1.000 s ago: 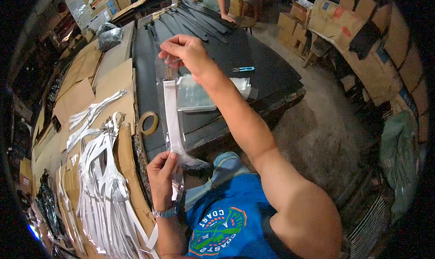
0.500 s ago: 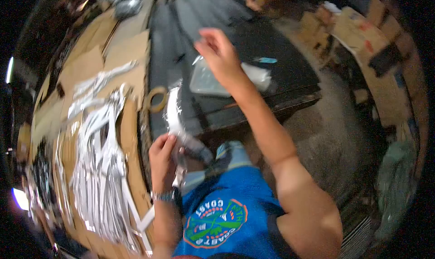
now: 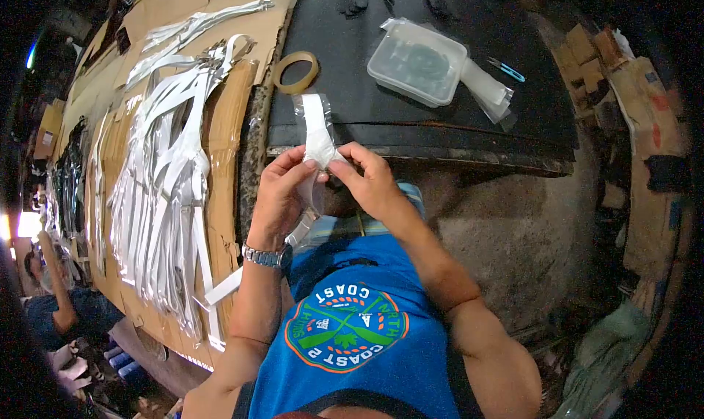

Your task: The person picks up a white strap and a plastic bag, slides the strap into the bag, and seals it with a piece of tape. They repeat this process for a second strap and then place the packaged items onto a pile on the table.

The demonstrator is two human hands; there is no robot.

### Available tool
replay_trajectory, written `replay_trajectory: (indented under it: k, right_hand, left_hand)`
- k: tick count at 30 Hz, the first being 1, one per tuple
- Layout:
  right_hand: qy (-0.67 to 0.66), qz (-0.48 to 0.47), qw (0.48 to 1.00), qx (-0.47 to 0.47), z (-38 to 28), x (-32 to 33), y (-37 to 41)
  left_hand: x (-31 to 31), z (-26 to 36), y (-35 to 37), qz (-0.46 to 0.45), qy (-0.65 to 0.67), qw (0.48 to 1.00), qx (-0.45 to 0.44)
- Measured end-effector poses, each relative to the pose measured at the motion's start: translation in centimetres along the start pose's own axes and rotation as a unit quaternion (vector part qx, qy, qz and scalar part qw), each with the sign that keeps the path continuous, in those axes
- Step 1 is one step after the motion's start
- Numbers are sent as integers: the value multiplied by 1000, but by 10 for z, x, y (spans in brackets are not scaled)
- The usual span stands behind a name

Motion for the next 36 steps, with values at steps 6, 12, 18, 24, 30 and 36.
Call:
replay_trajectory:
  k: [6, 12, 18, 24, 30, 36]
  right_hand:
    - [-99, 40, 994, 19, -10, 4, -11]
    - [-137, -5, 990, -22, -5, -4, -17]
    - [-111, -33, 993, -26, -5, -4, -17]
    - [-33, -15, 999, -9, -12, 0, -16]
    - [115, 82, 984, 112, -47, 49, 9]
    - [201, 284, 930, 116, -85, 197, 10]
  left_hand:
    - [2, -6, -3, -22, -10, 1000, 9]
    - [4, -10, -5, -6, -12, 1000, -5]
    - [1, -8, -5, 16, -7, 1000, -26]
    - [-7, -9, -8, 35, -70, 997, -12]
    - [-3, -11, -8, 43, -82, 996, -2]
    - [0, -12, -5, 44, -98, 994, 12]
Point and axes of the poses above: each hand's wrist, its own y-axis away from the middle knuckle, its own x-axis out of the back of the hand, z = x × y, the point moved 7 cm from there along -y, towards the middle knuckle, and after that the axes turned 14 degrees about -y, right-handed, at the moved point
